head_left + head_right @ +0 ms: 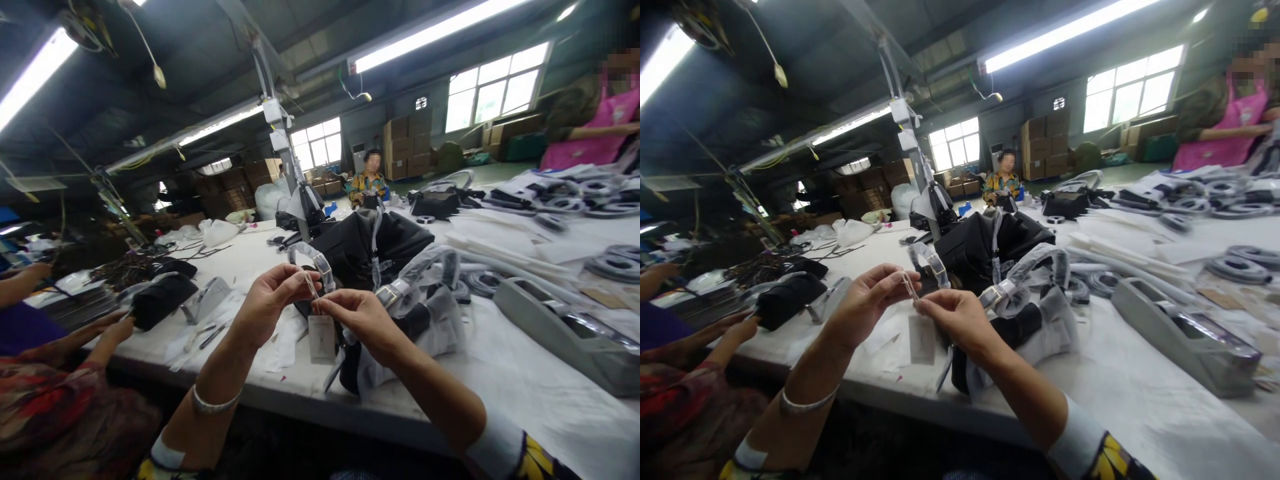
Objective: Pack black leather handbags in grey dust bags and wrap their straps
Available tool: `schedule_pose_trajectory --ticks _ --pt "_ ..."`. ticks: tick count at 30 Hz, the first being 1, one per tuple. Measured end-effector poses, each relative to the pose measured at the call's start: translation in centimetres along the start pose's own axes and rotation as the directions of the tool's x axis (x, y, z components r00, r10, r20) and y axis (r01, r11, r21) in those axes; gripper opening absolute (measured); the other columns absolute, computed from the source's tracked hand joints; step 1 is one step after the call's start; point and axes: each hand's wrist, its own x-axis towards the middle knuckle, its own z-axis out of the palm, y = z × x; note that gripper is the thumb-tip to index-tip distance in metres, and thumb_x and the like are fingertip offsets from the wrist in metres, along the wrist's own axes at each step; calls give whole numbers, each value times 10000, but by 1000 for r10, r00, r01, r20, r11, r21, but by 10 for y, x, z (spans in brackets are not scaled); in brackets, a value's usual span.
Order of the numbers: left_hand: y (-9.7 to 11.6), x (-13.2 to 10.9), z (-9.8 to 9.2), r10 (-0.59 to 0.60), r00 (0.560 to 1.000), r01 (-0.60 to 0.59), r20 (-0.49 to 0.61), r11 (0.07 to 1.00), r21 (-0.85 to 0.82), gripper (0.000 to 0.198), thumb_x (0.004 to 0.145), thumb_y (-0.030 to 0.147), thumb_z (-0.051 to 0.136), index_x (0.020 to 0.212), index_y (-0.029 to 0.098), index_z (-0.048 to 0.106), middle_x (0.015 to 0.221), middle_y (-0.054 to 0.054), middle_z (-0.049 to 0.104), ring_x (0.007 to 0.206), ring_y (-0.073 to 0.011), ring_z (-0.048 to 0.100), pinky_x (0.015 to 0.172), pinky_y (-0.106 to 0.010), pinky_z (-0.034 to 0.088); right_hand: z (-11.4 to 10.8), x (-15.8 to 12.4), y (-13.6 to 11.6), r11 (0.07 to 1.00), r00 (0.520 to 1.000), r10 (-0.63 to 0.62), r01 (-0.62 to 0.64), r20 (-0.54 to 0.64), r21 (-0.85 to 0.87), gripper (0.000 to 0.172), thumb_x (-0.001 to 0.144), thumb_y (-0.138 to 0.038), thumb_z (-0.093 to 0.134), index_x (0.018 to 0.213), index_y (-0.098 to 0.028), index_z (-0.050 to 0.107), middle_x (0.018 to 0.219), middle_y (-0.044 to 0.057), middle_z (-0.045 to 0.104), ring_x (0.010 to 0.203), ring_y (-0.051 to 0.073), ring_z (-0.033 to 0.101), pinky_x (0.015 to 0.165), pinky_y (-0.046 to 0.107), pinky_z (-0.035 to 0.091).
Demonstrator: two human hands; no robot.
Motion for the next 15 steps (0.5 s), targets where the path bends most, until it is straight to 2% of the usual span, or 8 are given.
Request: schedule_pose_trajectory --ticks 3,6,8,12,15 --pt "-6 -4 10 -29 1000 29 -5 999 -46 238 831 363 750 888 153 655 1033 -83 755 877 -202 729 841 -328 576 -5 -12 -1 999 997 1 2 -78 40 343 819 -476 740 909 -147 767 901 70 761 816 184 675 780 302 505" --pt "-12 -8 22 -88 996 89 6 991 -98 224 837 354 741 901 165 639 1089 -80 741 874 -199 732 827 -319 577 -9 -23 -1 995 978 -92 96 -186 10 319 902 -479 650 947 -171 717 985 60 746 930 193 668 866 311 493" --pt "-16 -11 32 -128 991 131 30 981 -141 217 828 345 743 885 168 632 1094 -76 735 827 -181 730 798 -301 578 -11 -29 0 988 956 -150 155 -254 1 292 949 -473 584 940 -190 654 968 35 730 944 182 661 897 314 489" --pt "-25 -15 55 -184 981 192 54 959 -207 211 795 330 753 861 160 647 1020 -59 726 665 -94 653 723 -238 561 -15 -37 4 985 940 -127 158 -317 73 294 970 -500 536 926 -210 543 752 -26 654 721 140 622 749 276 498" --pt "-33 -17 68 -217 973 229 74 938 -260 197 795 327 746 901 177 675 1004 -38 700 622 -62 576 688 -207 541 -22 -43 9 987 947 -79 118 -312 108 318 964 -526 530 928 -210 521 730 -21 648 652 132 584 671 260 472"
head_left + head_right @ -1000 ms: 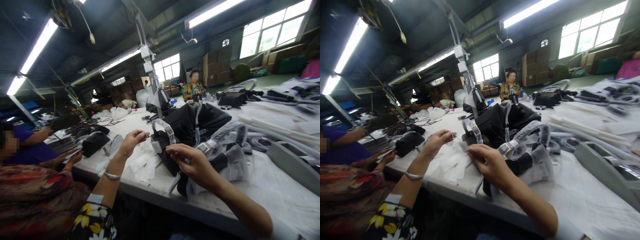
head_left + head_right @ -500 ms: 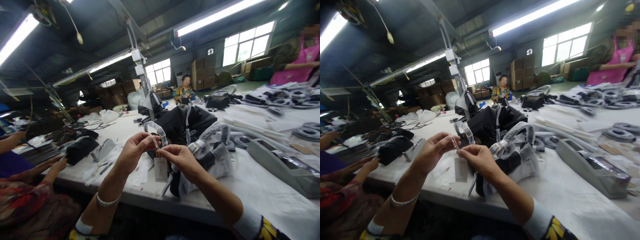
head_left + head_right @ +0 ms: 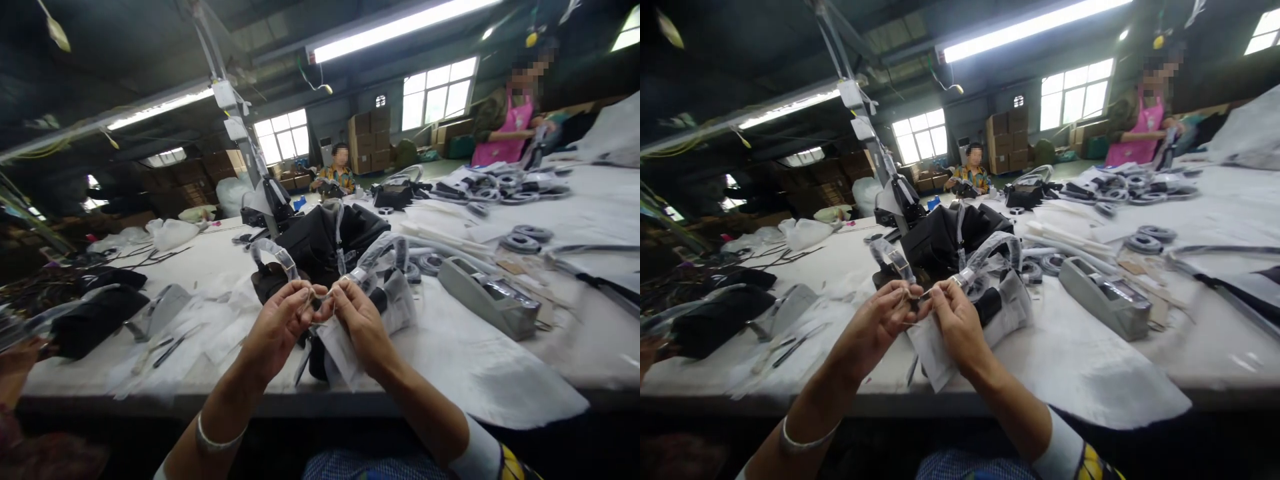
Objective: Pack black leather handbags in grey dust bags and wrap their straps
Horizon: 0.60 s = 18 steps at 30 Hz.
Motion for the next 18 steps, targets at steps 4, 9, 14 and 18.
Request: schedule_pose_trajectory --ticks 4,9,14,18 --pt "-13 1 2 -19 998 20 52 1000 -11 325 849 433 699 1083 209 685 1068 -52 663 554 -38 473 543 -174 469 -16 -8 2 995 998 -41 38 -38 -96 303 981 -506 509 935 -207 518 814 14 701 623 125 570 613 249 451" --pt "-23 0 -1 -52 981 -24 189 925 379 380 807 427 764 1104 208 671 905 -23 646 562 -63 473 505 -178 391 -33 -23 2 943 978 -172 130 -114 -307 220 994 -443 517 994 -224 545 906 38 730 671 143 638 642 265 508" --pt "-24 0 1 -62 979 -31 192 893 449 316 844 487 701 847 171 696 650 16 543 523 -75 419 467 -183 315 -43 -33 5 934 978 -181 138 -104 -329 205 988 -426 529 988 -222 554 900 50 737 787 191 706 739 313 568" --pt "-26 0 5 -47 980 -23 192 938 347 286 877 474 674 867 188 690 673 18 570 514 -55 419 465 -166 316 -47 -40 1 900 975 -206 156 -83 -407 198 987 -396 539 965 -209 601 946 61 731 876 201 701 817 318 549"
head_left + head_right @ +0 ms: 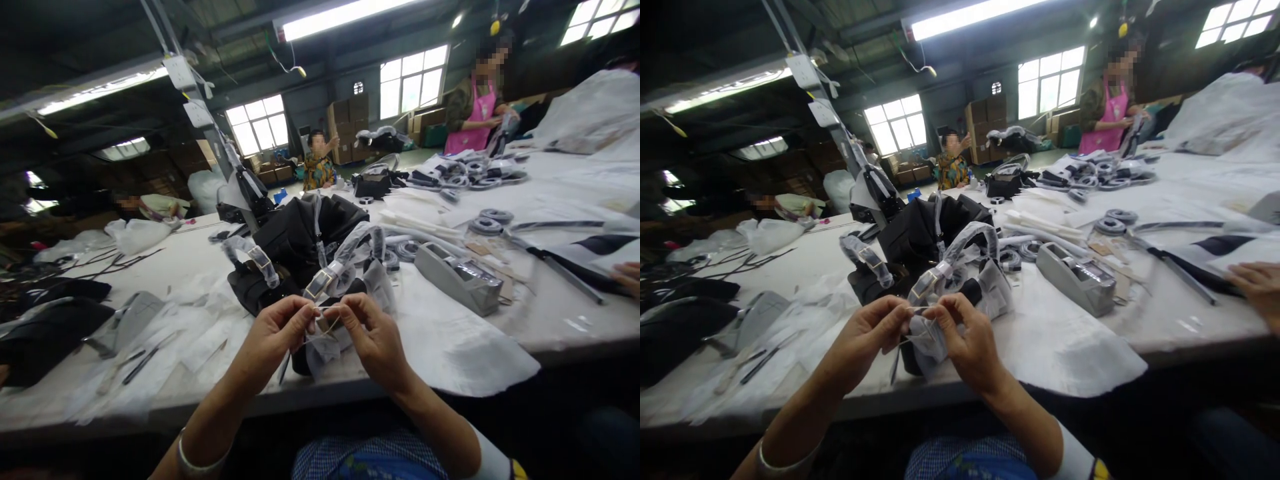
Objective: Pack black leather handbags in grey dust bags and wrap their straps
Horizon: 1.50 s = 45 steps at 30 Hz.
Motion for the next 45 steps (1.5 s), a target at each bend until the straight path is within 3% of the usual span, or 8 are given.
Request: schedule_pose_trajectory --ticks 7,14,20,26,30,34,39,45 --pt "0 2 15 48 999 -48 -1 996 -81 233 911 418 656 897 186 676 758 10 620 554 -55 539 538 -163 455 8 -15 -3 998 976 -37 25 215 59 636 841 -334 748 1401 -270 454 1297 62 645 1238 250 585 1060 370 445" --pt "-10 -4 13 -36 999 34 -9 987 -159 234 888 416 685 905 183 671 830 -29 699 710 -139 680 683 -254 577 8 -34 14 921 959 205 -257 198 292 232 932 -375 640 1085 -204 674 788 14 715 729 159 680 740 282 537" --pt "-14 -3 -10 -43 999 43 -22 998 35 284 855 428 714 975 174 673 842 -63 745 725 -189 715 681 -288 584 -9 -22 21 859 909 376 -415 182 299 324 880 -468 684 916 -152 743 568 -25 571 515 82 478 521 210 394" --pt "-23 25 -51 161 952 -95 -259 964 250 375 851 484 687 1039 160 679 841 -51 712 649 -146 641 514 -211 465 -14 3 39 905 906 415 -420 82 65 351 861 -479 684 935 -150 779 614 3 618 544 96 498 542 228 399" --pt "-39 54 -62 6 1000 -3 -11 958 287 380 815 479 705 995 147 742 845 -68 725 732 -174 637 625 -244 480 -4 20 41 924 922 382 -379 62 -52 347 869 -474 663 938 -156 785 616 5 625 546 109 512 545 243 406" --pt "-44 77 -57 -72 977 17 200 964 264 364 730 423 773 971 150 765 956 -69 734 821 -194 634 722 -267 484 11 31 38 942 948 308 -292 76 -168 343 909 -442 607 829 -156 776 585 0 597 540 112 500 545 250 389" --pt "-45 88 -53 -126 955 70 269 975 212 358 671 449 811 795 118 748 731 -40 684 650 -152 578 620 -252 442 20 36 39 949 967 244 -222 75 -226 335 943 -398 561 840 -154 767 608 8 614 558 123 527 554 256 401" --pt "-50 74 -69 -151 960 127 235 985 116 342 770 475 760 807 138 713 743 -22 655 675 -124 553 644 -231 416 15 25 33 958 942 267 -237 204 -160 408 894 -361 651 1267 -196 652 807 18 707 733 175 663 703 289 536"
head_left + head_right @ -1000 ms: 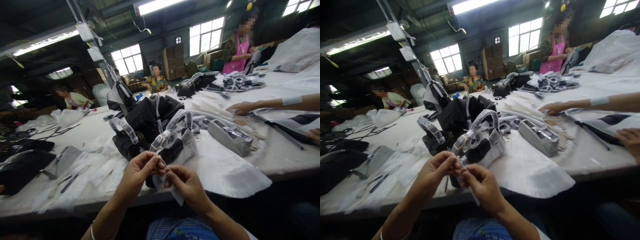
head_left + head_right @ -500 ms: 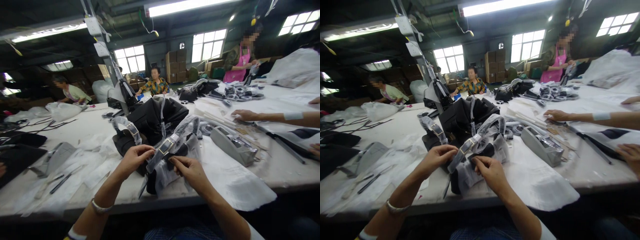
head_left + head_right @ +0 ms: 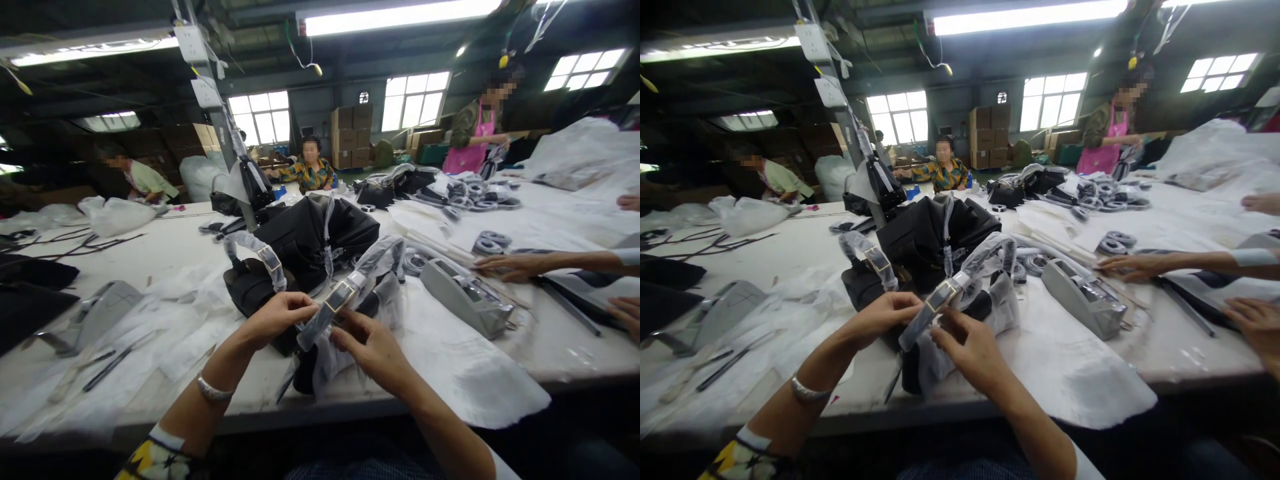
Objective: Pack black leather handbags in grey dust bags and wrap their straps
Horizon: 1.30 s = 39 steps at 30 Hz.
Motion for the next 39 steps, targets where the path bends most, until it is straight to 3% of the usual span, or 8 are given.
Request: schedule_pose_trajectory --ticks 4,9,13,17,22,27,32,39 --pt "-10 -20 -8 -7 999 2 -41 993 -121 280 848 451 707 868 172 685 862 -18 666 814 -133 596 787 -247 458 2 -15 4 996 989 -61 51 134 77 566 851 -168 649 1392 -236 499 1133 51 705 1035 204 680 947 346 538" --pt "-19 -42 -4 -14 998 -9 -61 937 -350 214 889 374 687 901 161 694 1007 -70 706 948 -169 640 892 -280 478 7 -31 13 995 990 -95 91 101 43 511 872 -64 516 1349 -247 515 1291 73 653 1093 194 679 981 354 547" --pt "-20 -51 5 21 992 -74 -125 893 -443 195 897 341 683 861 149 682 1025 -94 723 1010 -191 651 972 -301 468 6 -41 16 965 981 -194 187 -20 -186 387 923 -106 518 1267 -245 627 1210 57 707 1098 201 685 981 337 555" --pt "-22 -54 12 67 972 -178 -223 833 -524 186 874 340 713 886 154 698 988 -67 714 985 -177 654 955 -283 493 0 -49 18 865 891 -436 377 -124 -331 357 894 -67 566 1162 -256 707 1158 39 731 1069 196 694 987 320 549" --pt "-28 -50 21 111 957 -258 -268 749 -610 168 825 298 767 928 173 720 913 -34 695 907 -150 661 898 -258 516 2 -42 7 828 825 -558 546 -88 -128 297 883 -55 590 1081 -244 703 1094 51 739 1074 207 680 963 347 547" --pt "-30 -42 25 111 931 -289 -349 808 -514 343 730 328 844 1034 204 744 813 2 681 686 -90 603 712 -209 501 18 -18 -14 921 920 -388 390 -47 16 143 973 -227 549 980 -214 691 1001 57 738 932 195 699 864 308 552" --pt "-26 -39 23 173 918 -314 -356 865 -390 423 713 443 848 1006 149 768 806 -42 710 737 -135 608 743 -244 487 29 -4 -27 931 928 -341 311 -149 -194 196 957 -321 597 1084 -236 718 1043 39 744 939 205 694 858 281 527" --pt "-17 -42 31 262 879 -368 -398 904 -218 395 701 431 852 981 164 767 989 -69 730 907 -213 660 824 -289 512 27 1 -36 823 927 -372 305 -50 -479 231 978 -319 560 1125 -238 718 1012 55 731 899 204 690 822 291 513"
